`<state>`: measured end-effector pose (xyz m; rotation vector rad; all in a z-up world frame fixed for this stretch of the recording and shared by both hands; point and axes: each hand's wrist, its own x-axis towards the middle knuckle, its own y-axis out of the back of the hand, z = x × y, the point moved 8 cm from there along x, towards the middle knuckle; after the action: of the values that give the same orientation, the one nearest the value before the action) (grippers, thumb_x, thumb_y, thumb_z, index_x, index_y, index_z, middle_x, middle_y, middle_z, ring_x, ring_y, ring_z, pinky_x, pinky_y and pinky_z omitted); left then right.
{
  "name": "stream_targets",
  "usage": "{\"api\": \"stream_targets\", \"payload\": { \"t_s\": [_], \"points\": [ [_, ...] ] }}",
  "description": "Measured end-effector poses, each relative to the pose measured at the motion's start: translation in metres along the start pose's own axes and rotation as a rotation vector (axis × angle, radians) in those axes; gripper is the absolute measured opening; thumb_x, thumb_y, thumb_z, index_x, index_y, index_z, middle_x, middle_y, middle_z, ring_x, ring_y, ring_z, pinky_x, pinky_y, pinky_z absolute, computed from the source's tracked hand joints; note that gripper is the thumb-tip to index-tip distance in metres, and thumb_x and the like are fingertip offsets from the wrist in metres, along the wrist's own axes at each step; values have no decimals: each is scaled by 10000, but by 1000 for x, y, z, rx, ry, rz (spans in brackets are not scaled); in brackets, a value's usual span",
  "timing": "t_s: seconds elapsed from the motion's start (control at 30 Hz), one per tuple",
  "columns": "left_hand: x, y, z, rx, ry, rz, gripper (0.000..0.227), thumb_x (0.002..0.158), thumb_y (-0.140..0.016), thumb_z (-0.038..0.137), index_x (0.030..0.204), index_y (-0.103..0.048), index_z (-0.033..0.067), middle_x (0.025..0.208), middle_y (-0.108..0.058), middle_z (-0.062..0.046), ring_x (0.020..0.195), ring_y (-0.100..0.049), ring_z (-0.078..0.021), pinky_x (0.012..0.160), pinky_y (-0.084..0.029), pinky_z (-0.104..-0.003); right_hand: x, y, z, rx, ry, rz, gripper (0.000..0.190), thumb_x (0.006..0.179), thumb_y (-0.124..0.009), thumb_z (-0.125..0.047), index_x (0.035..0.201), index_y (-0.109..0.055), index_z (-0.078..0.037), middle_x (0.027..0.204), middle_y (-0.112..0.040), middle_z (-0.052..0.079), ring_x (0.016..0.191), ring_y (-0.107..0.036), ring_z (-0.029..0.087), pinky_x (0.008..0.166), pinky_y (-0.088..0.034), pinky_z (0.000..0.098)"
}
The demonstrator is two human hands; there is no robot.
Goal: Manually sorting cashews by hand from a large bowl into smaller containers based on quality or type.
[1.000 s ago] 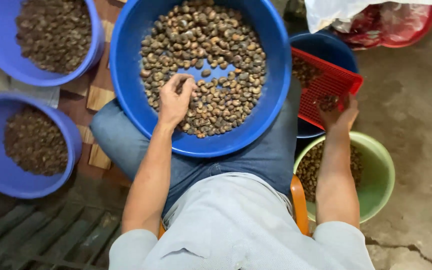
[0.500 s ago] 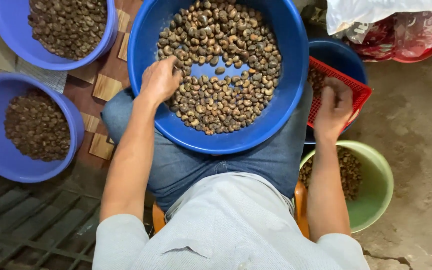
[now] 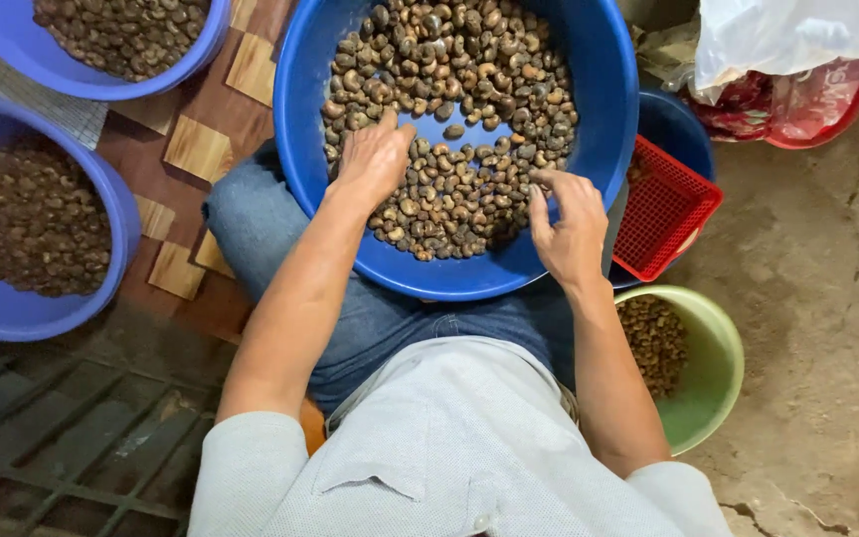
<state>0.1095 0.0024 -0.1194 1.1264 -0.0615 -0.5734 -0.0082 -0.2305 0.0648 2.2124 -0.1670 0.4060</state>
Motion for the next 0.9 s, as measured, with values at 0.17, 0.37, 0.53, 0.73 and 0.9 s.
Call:
{"api": "stream_targets", "payload": {
  "t_s": [0.17, 0.37, 0.53, 0.73, 0.9],
  "points": [
    [3, -1, 5, 7, 41, -13, 196, 936, -641, 67, 1122, -700, 51, 1046, -619, -181, 903, -727, -463, 794, -571, -598, 14, -41, -1, 72, -24, -175, 138, 1040, -695, -146, 1164, -746, -109, 1068, -757, 83, 1047, -718, 297, 915, -563, 441],
    [7, -12, -9, 44, 45, -17, 211, 922, -679, 113, 1119, -666, 39, 1046, -618, -187, 910, -729, -489, 806, -560, -626, 32, -108, -7, 77, -13, -374, 224, 978, -658, -42, 1195, -662, -100, 1063, -703, 87, 1015, -695, 295, 910, -565, 444],
    [12, -20, -13, 77, 42, -32, 231, 906, -723, 161, 1095, -649, 50, 1024, -638, -176, 912, -732, -487, 817, -559, -630, 36, -149, 2, 91, -46, -404, 215, 916, -650, -11, 1110, -622, -101, 1027, -675, 81, 943, -687, 283, 876, -578, 429],
    [5, -6, -4, 78, 39, -5, 215, 938, -707, 180, 1070, -651, 20, 992, -670, -198, 907, -728, -484, 808, -553, -621, 37, -153, -5, -10, 18, -415, 227, 892, -625, 43, 1075, -560, -75, 1018, -598, 112, 830, -676, 354, 687, -577, 484],
    [2, 6, 0, 24, 55, 46, 205, 1017, -600, 203, 1055, -646, 6, 966, -677, -218, 884, -721, -507, 786, -547, -626, 36, -164, 9, -58, -14, -453, 222, 917, -544, -41, 1124, -516, -112, 1010, -531, 106, 842, -675, 403, 604, -549, 519]
  ]
}}
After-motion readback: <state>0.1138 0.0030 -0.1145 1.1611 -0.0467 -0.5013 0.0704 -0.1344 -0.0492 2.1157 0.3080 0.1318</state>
